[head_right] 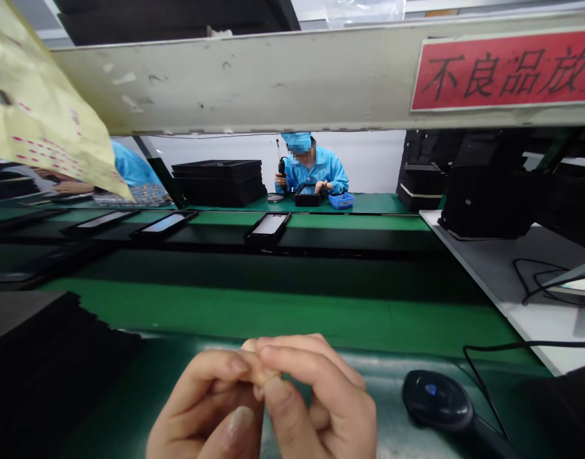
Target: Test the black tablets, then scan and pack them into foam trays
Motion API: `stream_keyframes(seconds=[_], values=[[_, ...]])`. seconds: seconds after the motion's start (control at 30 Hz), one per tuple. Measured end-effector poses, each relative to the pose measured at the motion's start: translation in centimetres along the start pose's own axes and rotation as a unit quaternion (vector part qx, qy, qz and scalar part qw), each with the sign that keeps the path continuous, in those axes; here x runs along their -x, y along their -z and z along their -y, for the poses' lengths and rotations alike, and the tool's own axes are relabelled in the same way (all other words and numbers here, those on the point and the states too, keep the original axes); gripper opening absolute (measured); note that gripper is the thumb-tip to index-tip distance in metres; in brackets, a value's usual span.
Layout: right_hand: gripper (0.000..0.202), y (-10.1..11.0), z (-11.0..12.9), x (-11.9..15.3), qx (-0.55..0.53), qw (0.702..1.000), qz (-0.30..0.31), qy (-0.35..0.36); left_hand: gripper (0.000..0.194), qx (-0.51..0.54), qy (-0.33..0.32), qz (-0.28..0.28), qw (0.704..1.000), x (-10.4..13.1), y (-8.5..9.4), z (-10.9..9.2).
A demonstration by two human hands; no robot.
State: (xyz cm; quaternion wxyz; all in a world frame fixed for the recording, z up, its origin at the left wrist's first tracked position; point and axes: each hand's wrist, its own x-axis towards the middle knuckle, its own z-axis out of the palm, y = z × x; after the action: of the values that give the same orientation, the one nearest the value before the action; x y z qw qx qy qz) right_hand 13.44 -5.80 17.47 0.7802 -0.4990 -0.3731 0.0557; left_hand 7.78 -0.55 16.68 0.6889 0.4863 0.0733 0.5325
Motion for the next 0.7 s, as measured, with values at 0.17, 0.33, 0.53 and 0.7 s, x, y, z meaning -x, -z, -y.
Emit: stream_keyframes(seconds=[0.17, 0.33, 0.53, 0.7], values=[[0.01, 0.5, -0.3, -0.3, 0.064, 0.996, -0.007, 0.065, 0.022, -0.077, -0.035, 0.087, 0.993, -1.1, 1.0, -0.4], [0.011, 1.5, -0.4, -0.7, 0.138, 0.982, 0.039, 0.125, 0.015, -0.124, -0.046, 0.127, 0.983, -1.6, 1.4, -0.9], [0.014, 2.4, 0.3, -1.5, 0.214, 0.955, 0.143, 0.149, 0.012, -0.053, 0.056, 0.09, 0.993, -1.1, 1.5, -1.1], [0.008, 2.1, -0.2, -1.2, 0.145, 0.975, 0.127, 0.111, 0.014, 0.028, 0.118, 0.08, 0.989, -0.8, 1.4, -1.1]])
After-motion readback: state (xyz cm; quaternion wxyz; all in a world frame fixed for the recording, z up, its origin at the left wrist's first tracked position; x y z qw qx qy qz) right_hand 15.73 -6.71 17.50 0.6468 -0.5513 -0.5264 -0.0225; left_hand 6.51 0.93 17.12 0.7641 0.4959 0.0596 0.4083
